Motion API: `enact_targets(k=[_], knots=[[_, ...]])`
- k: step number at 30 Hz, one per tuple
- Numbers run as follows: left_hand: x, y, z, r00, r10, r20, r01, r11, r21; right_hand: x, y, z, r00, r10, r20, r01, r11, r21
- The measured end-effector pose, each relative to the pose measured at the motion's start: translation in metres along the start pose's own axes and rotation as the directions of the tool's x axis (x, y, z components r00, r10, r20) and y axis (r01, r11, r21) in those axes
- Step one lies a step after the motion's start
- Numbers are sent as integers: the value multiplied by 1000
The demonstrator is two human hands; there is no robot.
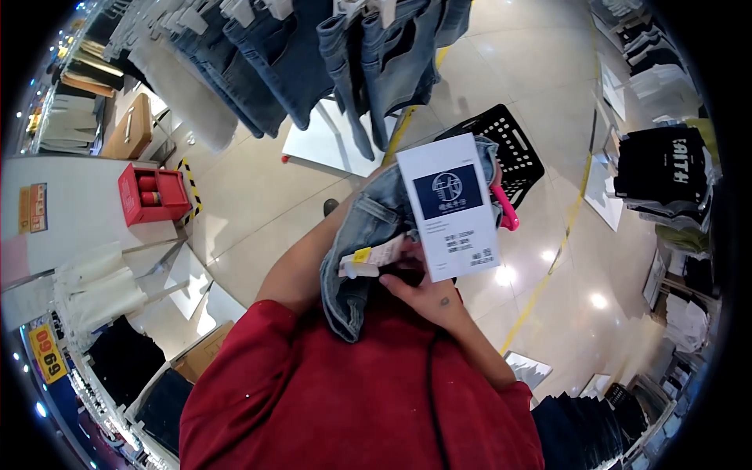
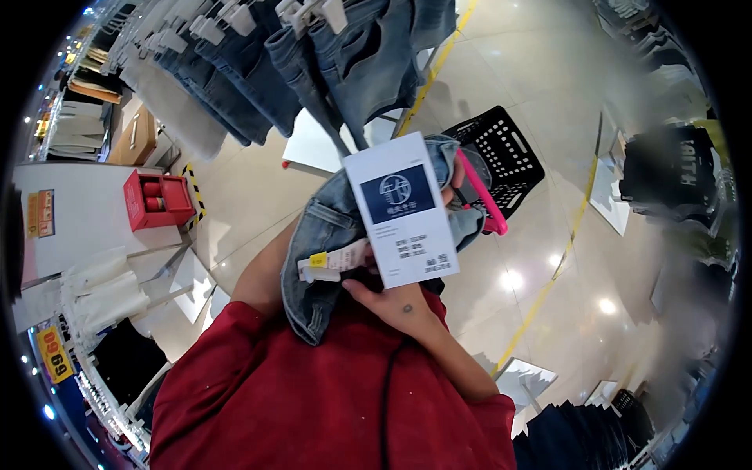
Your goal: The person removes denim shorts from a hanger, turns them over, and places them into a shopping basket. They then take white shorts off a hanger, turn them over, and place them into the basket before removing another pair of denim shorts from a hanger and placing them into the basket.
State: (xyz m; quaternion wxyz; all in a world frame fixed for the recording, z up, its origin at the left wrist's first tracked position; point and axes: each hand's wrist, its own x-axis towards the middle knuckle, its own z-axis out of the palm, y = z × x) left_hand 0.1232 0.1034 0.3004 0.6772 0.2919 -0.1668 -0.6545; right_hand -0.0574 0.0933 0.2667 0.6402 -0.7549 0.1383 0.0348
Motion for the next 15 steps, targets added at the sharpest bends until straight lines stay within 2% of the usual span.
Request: enact_targets(k=[2, 3, 4, 6, 9, 12, 15], knots=[[0, -4, -10, 1000, 9, 15, -9, 999, -48, 2, -3, 1, 999, 37, 29, -46, 913, 405], [-1, -6, -14, 1000, 16, 18, -15, 998, -62, 4, -16, -2, 991, 113, 74, -135, 820, 556], [-3, -7, -18, 1000, 21, 13, -20, 997, -75, 4, -16, -6, 986, 108, 127, -160, 824, 544], [-7, -10, -21, 1000, 29, 9, -28, 996, -90, 11, -11, -12, 941, 103, 322, -212, 921, 326], [-13, -17, -23, 999, 36, 6, -35, 993, -115, 12, -31, -5, 912, 77, 403, -316, 757, 571], [-17, -20, -25, 999, 47, -1, -47, 990, -131, 4, -35, 2, 899, 28, 436, -386, 519, 763], [-18, -23, -26, 998, 55, 1, -54, 988, -142, 2, -37, 4, 888, -21, 460, -393, 486, 781]])
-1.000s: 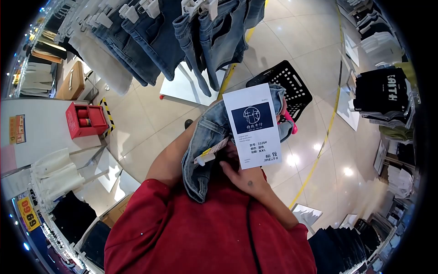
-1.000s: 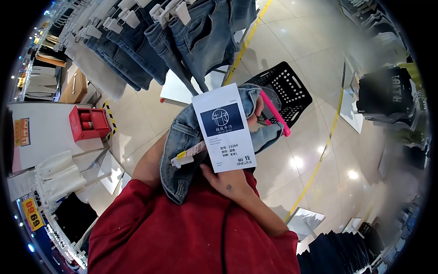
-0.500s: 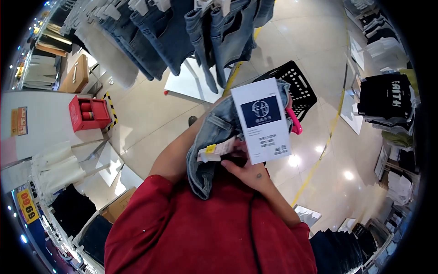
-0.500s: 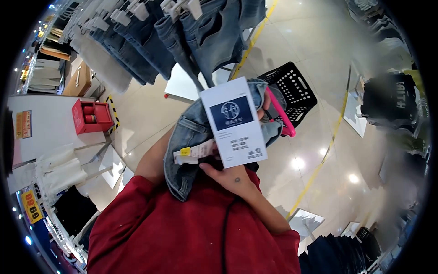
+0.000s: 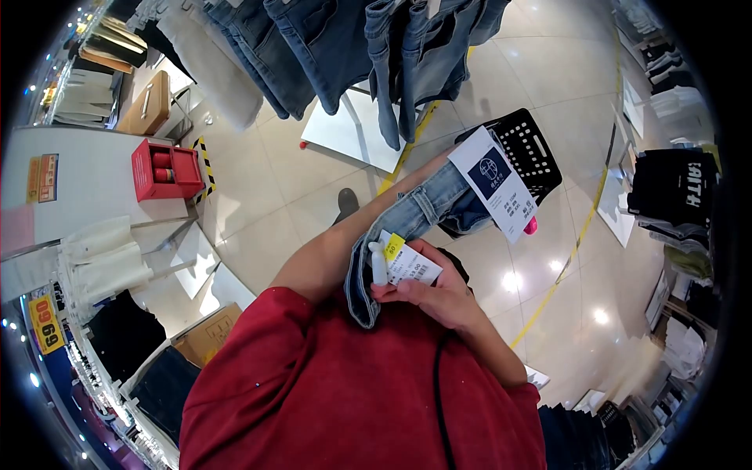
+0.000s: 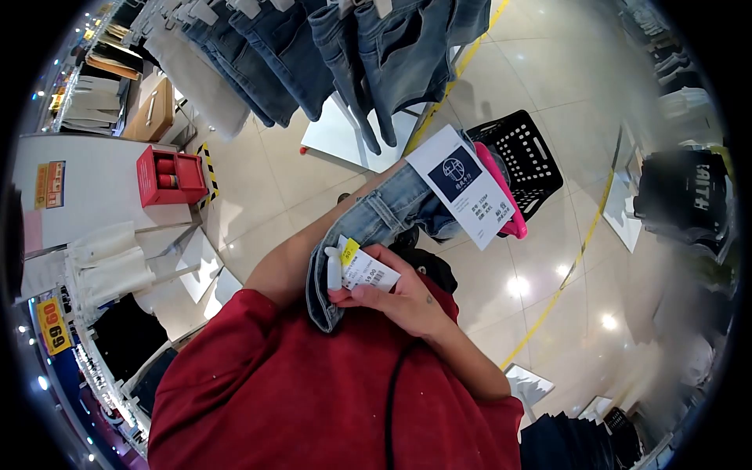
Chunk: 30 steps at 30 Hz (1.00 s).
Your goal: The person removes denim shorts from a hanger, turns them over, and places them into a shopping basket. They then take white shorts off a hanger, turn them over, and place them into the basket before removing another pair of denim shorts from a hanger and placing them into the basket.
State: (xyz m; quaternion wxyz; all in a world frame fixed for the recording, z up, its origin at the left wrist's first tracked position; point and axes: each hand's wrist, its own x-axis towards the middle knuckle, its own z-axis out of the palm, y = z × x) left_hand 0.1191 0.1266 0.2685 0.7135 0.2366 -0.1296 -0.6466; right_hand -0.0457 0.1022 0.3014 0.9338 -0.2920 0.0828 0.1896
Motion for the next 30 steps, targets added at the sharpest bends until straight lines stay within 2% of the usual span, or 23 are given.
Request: enact_targets(k=[9, 30], knots=[[-8, -3, -4, 1000, 16, -2, -17, 1000, -7, -2, 4, -1, 995, 12, 103, -13, 1000, 3], [1, -6, -18, 1000, 14, 14, -14, 1000, 2, -2, 5, 3, 993, -6, 117, 4, 1000, 18]])
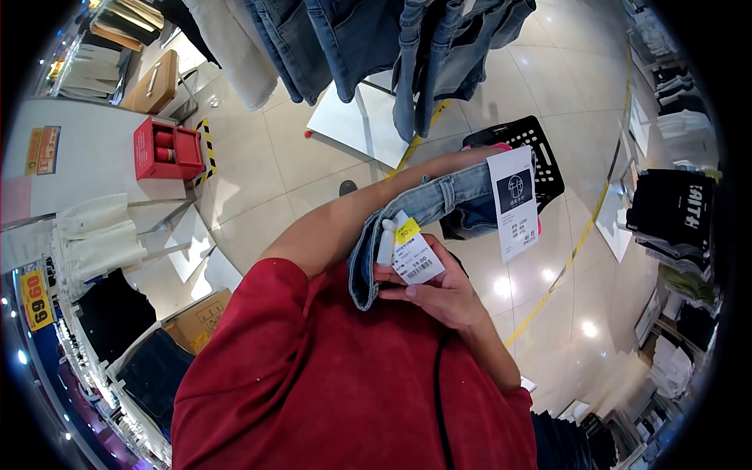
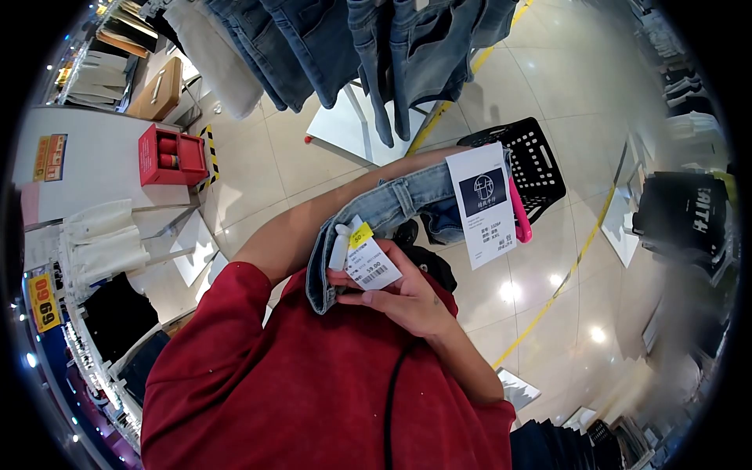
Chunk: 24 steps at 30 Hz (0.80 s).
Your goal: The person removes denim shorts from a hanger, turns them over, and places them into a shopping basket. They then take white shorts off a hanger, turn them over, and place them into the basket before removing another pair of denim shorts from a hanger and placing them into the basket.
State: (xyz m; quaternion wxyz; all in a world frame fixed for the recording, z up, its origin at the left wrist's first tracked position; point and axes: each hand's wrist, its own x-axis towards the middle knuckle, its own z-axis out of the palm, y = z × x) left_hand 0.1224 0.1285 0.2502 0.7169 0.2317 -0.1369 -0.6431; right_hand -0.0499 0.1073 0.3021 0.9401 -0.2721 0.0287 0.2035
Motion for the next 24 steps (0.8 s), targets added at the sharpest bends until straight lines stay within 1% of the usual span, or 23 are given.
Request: enact_targets(k=[3, 12, 15, 17, 21, 24], knots=[[5, 0, -3, 1000, -6, 7, 6, 1000, -2, -1, 2, 0, 999, 19, -42, -18, 1000, 9], [25, 1, -10, 999, -9, 33, 8, 1000, 7, -1, 1, -3, 996, 18, -93, -11, 997, 77], [30, 0, -12, 999, -20, 36, 19, 999, 27, -1, 1, -6, 997, 11, -82, -9, 999, 34], [35, 0, -16, 999, -30, 34, 29, 999, 46, -4, 2, -9, 995, -7, -102, 8, 1000, 3], [48, -2, -25, 998, -59, 16, 55, 986, 155, -8, -3, -16, 993, -26, -118, 18, 997, -69], [54, -3, -31, 999, -48, -20, 51, 962, 266, -12, -6, -22, 979, 9, -205, -19, 999, -44]])
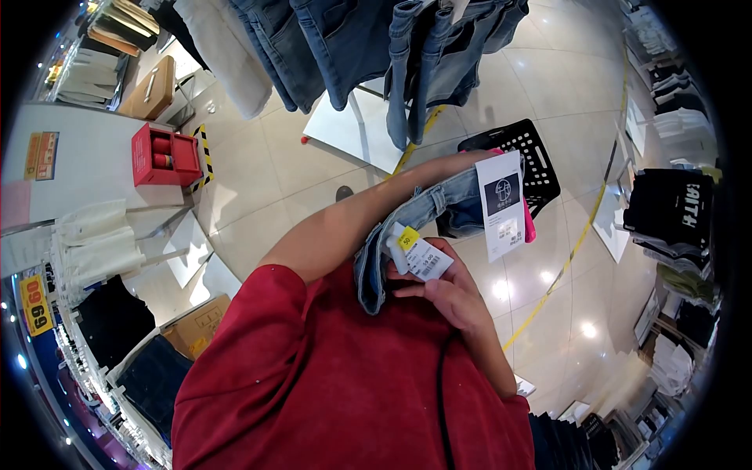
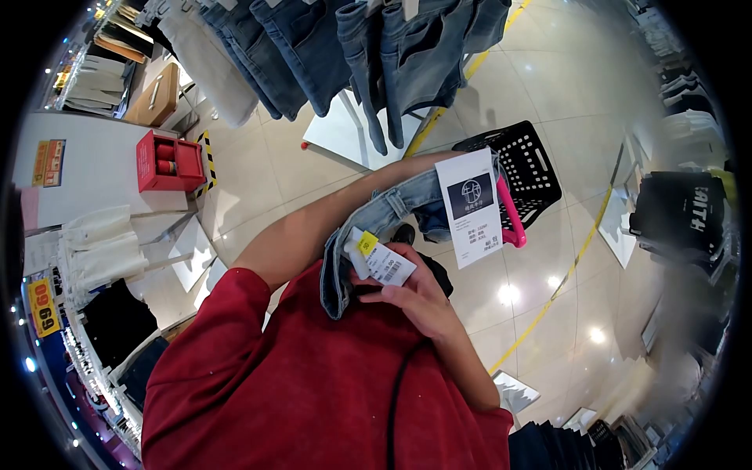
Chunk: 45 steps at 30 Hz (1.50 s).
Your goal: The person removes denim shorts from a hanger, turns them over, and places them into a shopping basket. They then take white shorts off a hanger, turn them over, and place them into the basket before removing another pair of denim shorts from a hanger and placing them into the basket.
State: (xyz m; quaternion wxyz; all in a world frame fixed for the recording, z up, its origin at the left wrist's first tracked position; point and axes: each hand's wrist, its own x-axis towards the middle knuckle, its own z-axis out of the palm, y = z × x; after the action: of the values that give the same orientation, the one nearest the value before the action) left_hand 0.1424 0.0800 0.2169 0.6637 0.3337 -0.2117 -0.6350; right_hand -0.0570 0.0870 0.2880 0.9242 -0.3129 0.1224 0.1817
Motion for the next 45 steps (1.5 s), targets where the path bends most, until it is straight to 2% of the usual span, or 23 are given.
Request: enact_targets(k=[3, 4, 5, 6, 7, 8, 12, 15, 19, 20, 23, 25, 27, 29, 30, 32, 36, 37, 39, 40, 41, 44, 45], knots=[[-2, 9, 6, 982, 154, -110, -126, 967, 223, -5, -2, -14, 975, -163, -155, 95, 923, -374], [-4, 17, 13, 958, 241, -156, -179, 927, 329, -4, 0, -16, 911, -338, -236, 214, 878, -428], [-8, 26, 19, 925, 333, -183, -229, 872, 432, -5, -4, -17, 865, -414, -283, 197, 798, -569], [-13, 36, 26, 853, 460, -247, -211, 736, 644, -10, -11, -19, 809, -495, -317, 159, 703, -693], [-24, 47, 47, 671, 689, -274, -192, 519, 833, -14, -16, -19, 744, -577, -338, 101, 597, -796], [-34, 64, 61, 649, 720, -245, -131, 423, 897, -18, -19, -14, 703, -616, -356, 110, 588, -801], [-44, 105, 85, 507, 861, -38, -84, 93, 992, -31, -14, -9, 812, -570, -129, 144, 409, -901], [-44, 124, 98, 447, 893, 42, -116, 11, 993, -18, -9, 1, 906, -415, -83, 114, 427, -897], [-46, 138, 105, 398, 912, 103, -67, -82, 994, 1, -4, 0, 917, -397, -23, -37, -28, -999], [-47, 141, 107, 392, 914, 101, -58, -85, 995, 2, -9, -1, 922, -369, -114, -81, 104, -991], [-55, 147, 104, 394, 918, 38, -52, -19, 998, 8, 1, -48, 810, -475, -343, -233, 277, -932], [-64, 154, 96, 370, 929, 11, -19, -4, 1000, -3, -9, -92, 726, -573, -380, -120, 438, -891], [-76, 160, 83, 404, 910, -96, 43, 87, 995, -27, -41, -92, 451, -795, -406, 9, 459, -888], [-84, 162, 78, 484, 864, -141, 133, 87, 987, -51, -81, -87, 480, -686, -547, 222, 698, -681], [-85, 159, 78, 548, 818, -175, 172, 95, 981, -57, -90, -93, 478, -676, -561, 332, 730, -597], [-81, 145, 72, 633, 729, -261, 26, 317, 948, -60, -104, -90, 451, -671, -589, 550, 729, -409], [-68, 99, 54, 740, 531, -413, -159, 734, 660, -42, -98, -70, 331, -633, -700, 645, 693, -322], [-61, 79, 57, 734, 527, -429, -244, 794, 556, -32, -86, -71, 315, -654, -688, 646, 679, -349], [-56, 45, 71, 767, 448, -460, -219, 856, 468, -6, -59, -62, 270, -637, -722, 600, 698, -391], [-53, 26, 75, 783, 446, -433, -196, 838, 509, 4, -48, -53, 264, -680, -684, 524, 697, -490], [-52, 10, 80, 797, 448, -405, -178, 815, 552, 13, -31, -57, 354, -663, -659, 552, 717, -425], [-60, -13, 109, 872, 388, -298, -82, 715, 694, 14, -21, -32, 434, -701, -566, 676, 668, -310], [-64, -9, 114, 894, 413, -174, -95, 555, 827, 8, -23, -30, 490, -677, -550, 704, 679, -208]])
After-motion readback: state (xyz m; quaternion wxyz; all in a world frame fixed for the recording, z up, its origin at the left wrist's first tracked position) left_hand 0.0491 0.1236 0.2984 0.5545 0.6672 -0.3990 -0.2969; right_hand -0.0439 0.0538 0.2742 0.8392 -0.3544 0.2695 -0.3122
